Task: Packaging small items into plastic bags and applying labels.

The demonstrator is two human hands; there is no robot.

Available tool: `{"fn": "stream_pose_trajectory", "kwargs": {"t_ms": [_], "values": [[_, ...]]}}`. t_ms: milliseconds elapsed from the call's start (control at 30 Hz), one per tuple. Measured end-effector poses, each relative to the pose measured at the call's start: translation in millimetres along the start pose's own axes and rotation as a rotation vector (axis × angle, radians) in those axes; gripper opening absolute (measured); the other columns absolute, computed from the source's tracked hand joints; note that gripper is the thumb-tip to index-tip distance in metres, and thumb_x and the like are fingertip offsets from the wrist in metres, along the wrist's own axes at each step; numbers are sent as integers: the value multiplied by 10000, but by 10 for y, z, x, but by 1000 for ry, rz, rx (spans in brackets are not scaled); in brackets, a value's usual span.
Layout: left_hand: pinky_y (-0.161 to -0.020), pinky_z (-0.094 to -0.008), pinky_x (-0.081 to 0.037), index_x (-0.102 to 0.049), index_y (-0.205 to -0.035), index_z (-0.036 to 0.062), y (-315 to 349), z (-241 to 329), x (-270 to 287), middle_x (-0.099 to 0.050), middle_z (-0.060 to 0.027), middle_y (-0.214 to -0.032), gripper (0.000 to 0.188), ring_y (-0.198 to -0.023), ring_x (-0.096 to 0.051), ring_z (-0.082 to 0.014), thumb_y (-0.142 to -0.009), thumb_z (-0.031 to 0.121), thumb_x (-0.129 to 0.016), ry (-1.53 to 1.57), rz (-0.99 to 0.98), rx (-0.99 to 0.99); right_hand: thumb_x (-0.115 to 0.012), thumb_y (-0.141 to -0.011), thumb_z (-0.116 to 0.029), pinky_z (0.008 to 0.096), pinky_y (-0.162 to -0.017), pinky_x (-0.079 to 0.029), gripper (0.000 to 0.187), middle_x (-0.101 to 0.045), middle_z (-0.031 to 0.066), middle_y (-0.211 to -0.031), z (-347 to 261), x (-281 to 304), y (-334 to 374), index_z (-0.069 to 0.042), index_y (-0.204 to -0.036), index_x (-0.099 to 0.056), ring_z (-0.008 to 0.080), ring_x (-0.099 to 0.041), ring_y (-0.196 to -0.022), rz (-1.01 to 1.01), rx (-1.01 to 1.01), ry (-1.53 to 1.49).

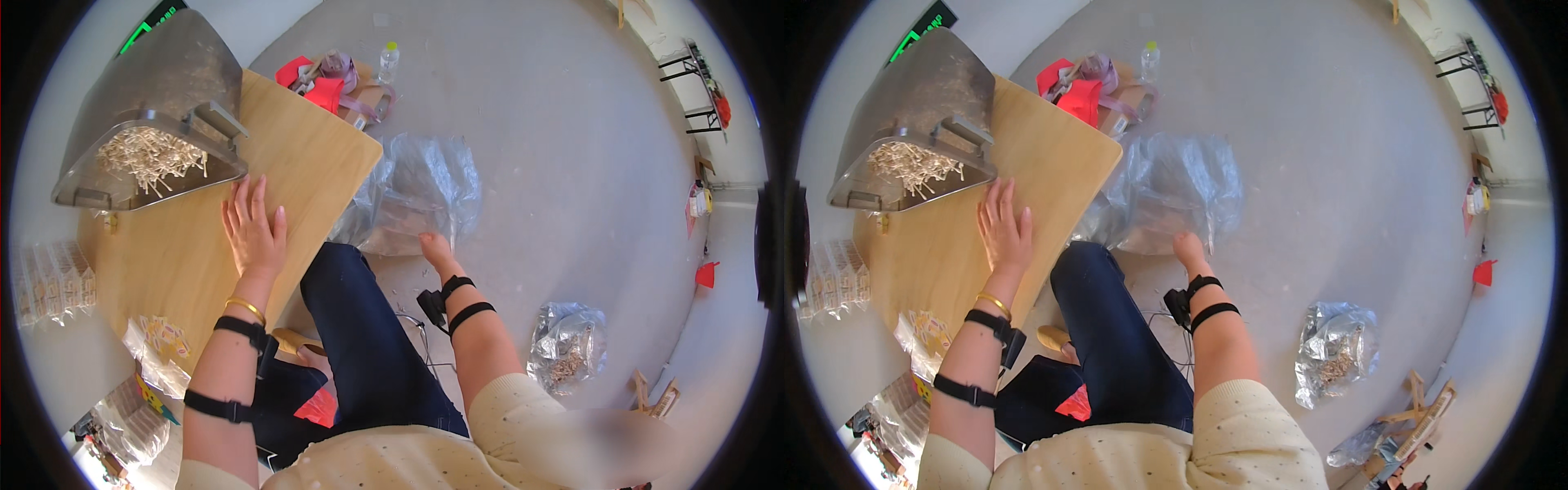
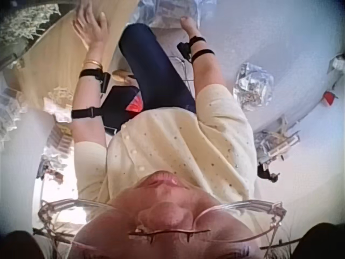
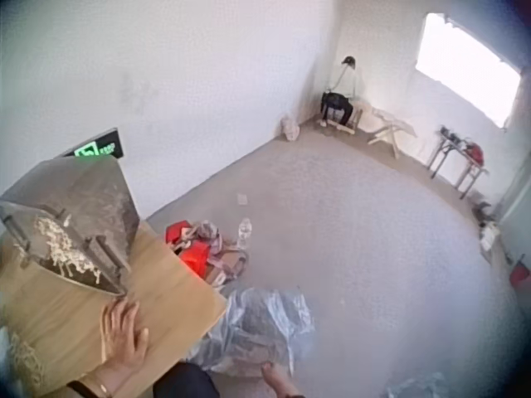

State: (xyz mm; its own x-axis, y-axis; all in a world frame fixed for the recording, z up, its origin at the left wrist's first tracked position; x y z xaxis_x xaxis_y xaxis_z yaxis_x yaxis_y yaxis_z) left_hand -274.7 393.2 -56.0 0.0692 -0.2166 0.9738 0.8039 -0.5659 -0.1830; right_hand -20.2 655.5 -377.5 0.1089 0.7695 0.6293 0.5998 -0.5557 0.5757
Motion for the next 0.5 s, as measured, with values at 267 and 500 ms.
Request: {"fn": "stream_pose_trajectory", "kwargs": {"t_ms": [267,500], "values": [[-1191,-521,-182,-387,-1483,77,-176,382,-40,-366,-158,-1521,572,-1448,-283,-353,-957,262,-515,108,-16,-49,-539,-930,-146,383,-706,-525,392,-688,65,-891,984,-187,-1143,-87,-1314,-595,262,-669,-808,178,-238,-529],[-1186,-533,-182,-388,-1481,57,-123,202,27,-363,-167,-1526,577,-1443,-291,-371,-961,283,-493,27,-73,-31,-543,-923,-89,369,-841,-516,398,-587,76,-1087,-350,156,-1637,-69,-1312,-461,239,-623,-1011,95,-119,-1203]]}}
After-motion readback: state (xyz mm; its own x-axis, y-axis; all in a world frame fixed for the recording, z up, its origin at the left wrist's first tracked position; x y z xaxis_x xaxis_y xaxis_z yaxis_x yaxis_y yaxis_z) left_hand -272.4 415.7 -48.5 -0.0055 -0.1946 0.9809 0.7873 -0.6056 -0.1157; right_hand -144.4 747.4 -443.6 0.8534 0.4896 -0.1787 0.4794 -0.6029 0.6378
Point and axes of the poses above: each hand's wrist, its own y-axis away from the middle knuckle, its own x-axis out of the back of the hand, z = x × y, the point moved 10 cm from there along -y, towards the middle knuckle
